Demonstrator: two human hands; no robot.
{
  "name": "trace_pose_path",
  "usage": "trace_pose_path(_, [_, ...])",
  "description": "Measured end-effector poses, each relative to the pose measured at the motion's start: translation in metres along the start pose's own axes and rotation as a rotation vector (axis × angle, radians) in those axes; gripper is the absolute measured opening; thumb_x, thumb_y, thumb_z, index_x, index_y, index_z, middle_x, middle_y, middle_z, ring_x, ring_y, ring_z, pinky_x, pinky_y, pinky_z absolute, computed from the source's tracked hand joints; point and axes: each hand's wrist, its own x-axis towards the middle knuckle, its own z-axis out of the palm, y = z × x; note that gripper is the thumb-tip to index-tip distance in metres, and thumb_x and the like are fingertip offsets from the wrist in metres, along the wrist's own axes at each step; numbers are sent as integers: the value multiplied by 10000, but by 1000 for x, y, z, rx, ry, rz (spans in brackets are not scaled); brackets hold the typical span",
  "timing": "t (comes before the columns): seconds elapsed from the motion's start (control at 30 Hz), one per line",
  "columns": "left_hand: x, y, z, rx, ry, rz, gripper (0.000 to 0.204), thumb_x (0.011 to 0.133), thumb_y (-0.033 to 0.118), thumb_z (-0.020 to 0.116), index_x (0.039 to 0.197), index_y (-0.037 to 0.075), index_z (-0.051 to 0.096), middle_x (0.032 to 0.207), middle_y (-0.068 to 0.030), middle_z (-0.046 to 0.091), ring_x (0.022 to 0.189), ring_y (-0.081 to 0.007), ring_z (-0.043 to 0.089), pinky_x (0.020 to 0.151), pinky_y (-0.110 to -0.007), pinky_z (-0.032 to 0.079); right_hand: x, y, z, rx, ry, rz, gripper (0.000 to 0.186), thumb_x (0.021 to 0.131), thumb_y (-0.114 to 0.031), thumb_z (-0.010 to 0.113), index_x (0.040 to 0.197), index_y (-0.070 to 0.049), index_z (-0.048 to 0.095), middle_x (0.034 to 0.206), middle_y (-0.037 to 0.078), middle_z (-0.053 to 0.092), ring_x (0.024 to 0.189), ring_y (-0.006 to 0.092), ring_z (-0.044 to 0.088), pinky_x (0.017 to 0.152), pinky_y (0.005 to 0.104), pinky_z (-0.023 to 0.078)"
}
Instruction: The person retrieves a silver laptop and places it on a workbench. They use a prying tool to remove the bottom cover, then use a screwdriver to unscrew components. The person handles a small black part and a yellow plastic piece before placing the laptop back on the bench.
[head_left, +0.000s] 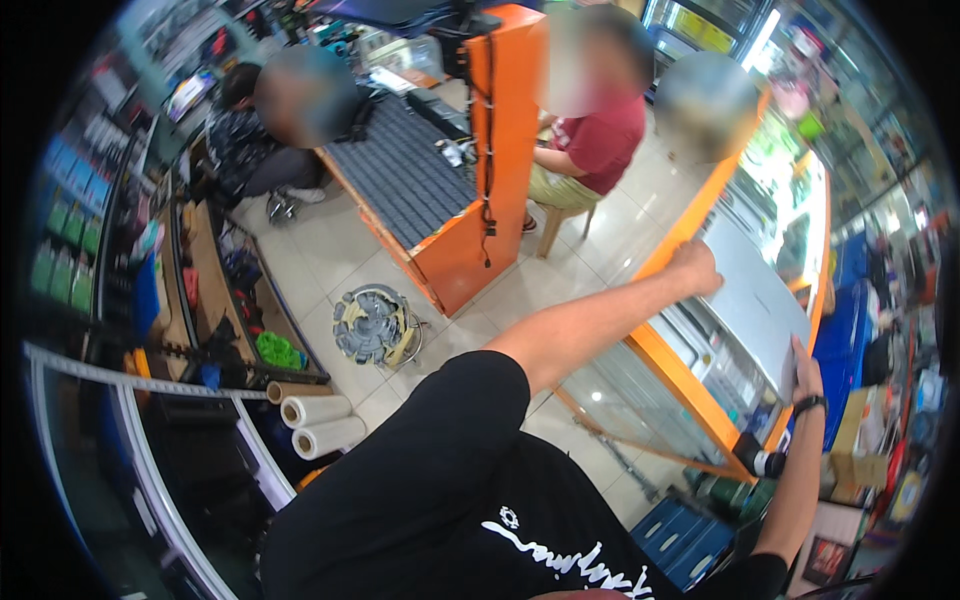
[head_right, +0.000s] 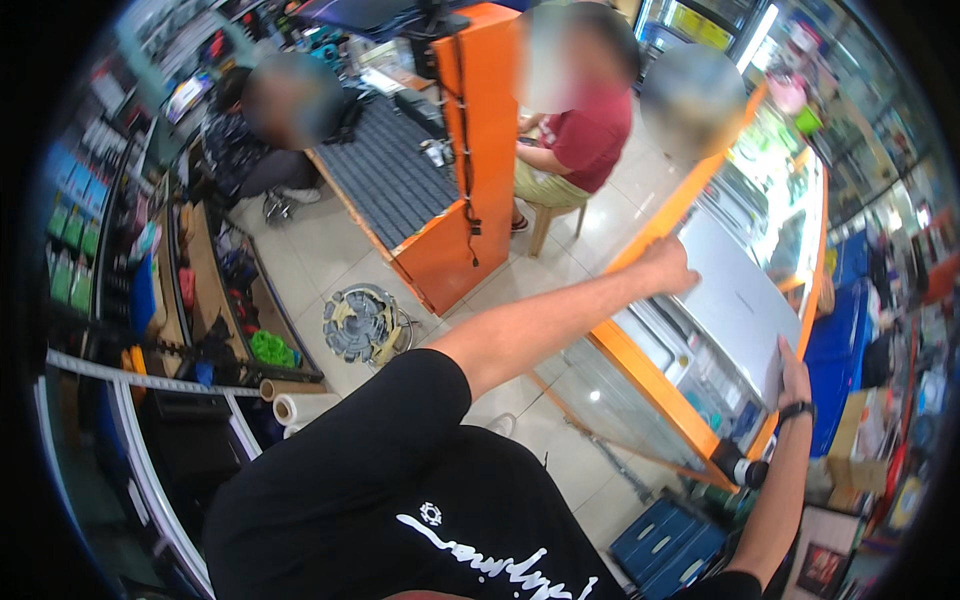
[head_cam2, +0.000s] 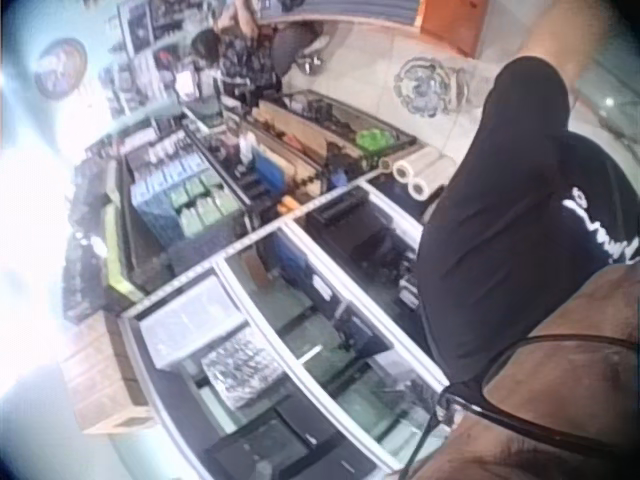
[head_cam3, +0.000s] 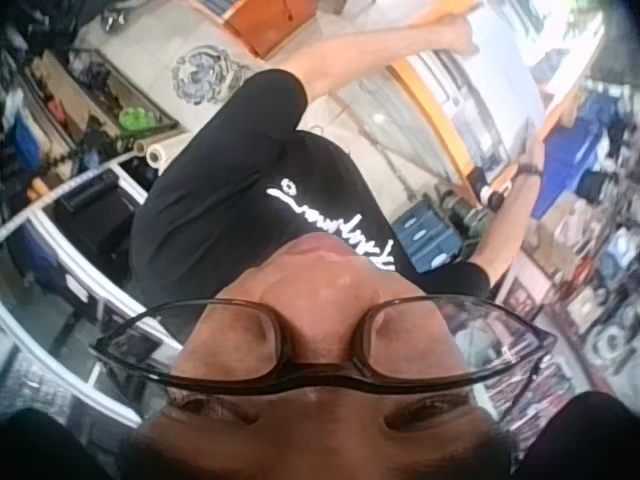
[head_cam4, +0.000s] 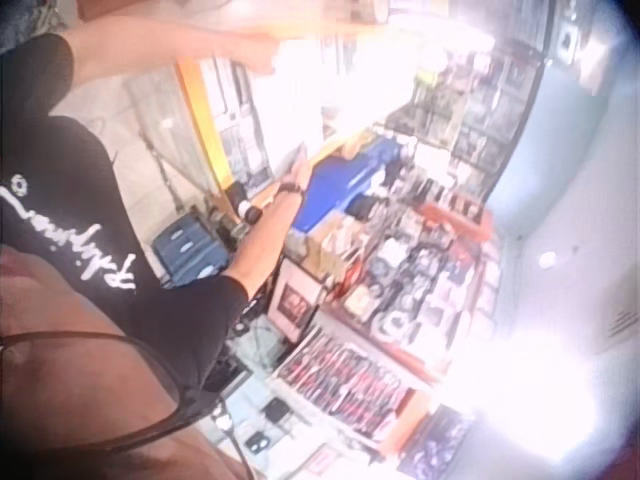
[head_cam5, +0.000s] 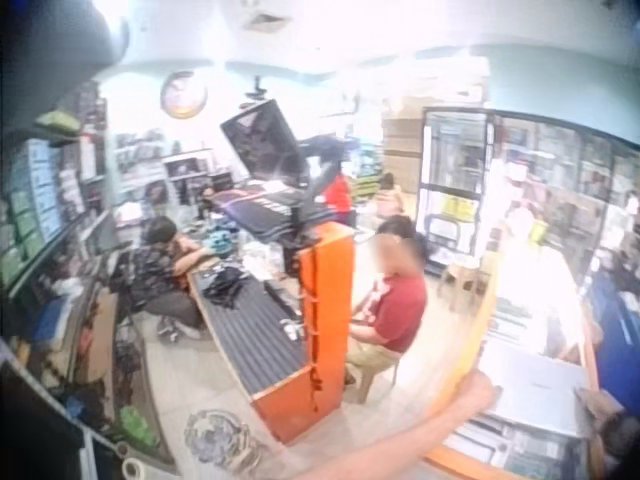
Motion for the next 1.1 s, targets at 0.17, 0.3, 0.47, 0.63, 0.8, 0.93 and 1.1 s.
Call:
trace_pose_path(0.17, [-69, -9, -57, -388, 2, -13, 832, 894, 367, 739, 1413, -175, 379, 1431, -363, 449, 1335, -469, 482, 1123, -465, 417, -60, -49, 4, 245, -122, -102, 474, 986, -321, 707, 1292, 22, 593, 1212, 100, 679, 1063, 219, 665, 930, 353, 530])
trace_pose_path(0.3, [-156, -50, -118, -609, 173, 123, 853, 934, 346, 709, 1508, -104, 267, 1475, -337, 397, 1366, -443, 449, 1153, -476, 374, -192, -127, 71, 248, -125, -369, 525, 1006, -236, 654, 1427, 18, 470, 1306, 153, 622, 1130, 224, 656, 931, 345, 547])
trace_pose_path(0.47, [-286, -155, -183, -784, 320, 91, 822, 959, 299, 712, 1563, -18, 253, 1510, -252, 412, 1393, -332, 444, 1164, -443, 358, -293, -137, 195, 267, -232, -434, 615, 952, -230, 641, 1469, 36, 441, 1307, 180, 622, 1149, 263, 654, 972, 377, 538])
trace_pose_path(0.63, [-415, -324, -227, -727, 505, -85, 749, 960, 256, 738, 1546, 23, 332, 1419, -144, 531, 1304, -235, 521, 1109, -373, 413, -351, -97, 417, 459, -534, -276, 634, 898, -150, 682, 1448, 54, 442, 1330, 199, 603, 1149, 287, 640, 984, 377, 534])
trace_pose_path(0.8, [-493, -455, -283, -922, 559, -368, 621, 954, 194, 733, 1475, -2, 456, 1342, -112, 588, 1201, -184, 574, 1036, -342, 464, -355, -62, 589, 550, -759, -31, 539, 923, -72, 642, 1416, 52, 465, 1284, 174, 626, 1143, 269, 645, 972, 377, 550])
trace_pose_path(0.93, [-516, -515, -336, -1205, 674, -473, 623, 967, 241, 720, 1464, -25, 455, 1244, -128, 653, 1092, -178, 631, 980, -316, 493, -346, -51, 671, 585, -825, 23, 555, 941, -70, 626, 1451, 45, 438, 1344, 172, 592, 1202, 263, 609, 1029, 378, 498])
trace_pose_path(1.1, [-479, -536, -385, -929, 634, -563, 637, 986, 290, 705, 1467, -11, 417, 1203, -149, 661, 1091, -196, 636, 966, -334, 497, -312, -63, 732, 608, -927, 1, 616, 926, -57, 641, 1489, 21, 404, 1368, 171, 584, 1206, 276, 613, 1028, 404, 508])
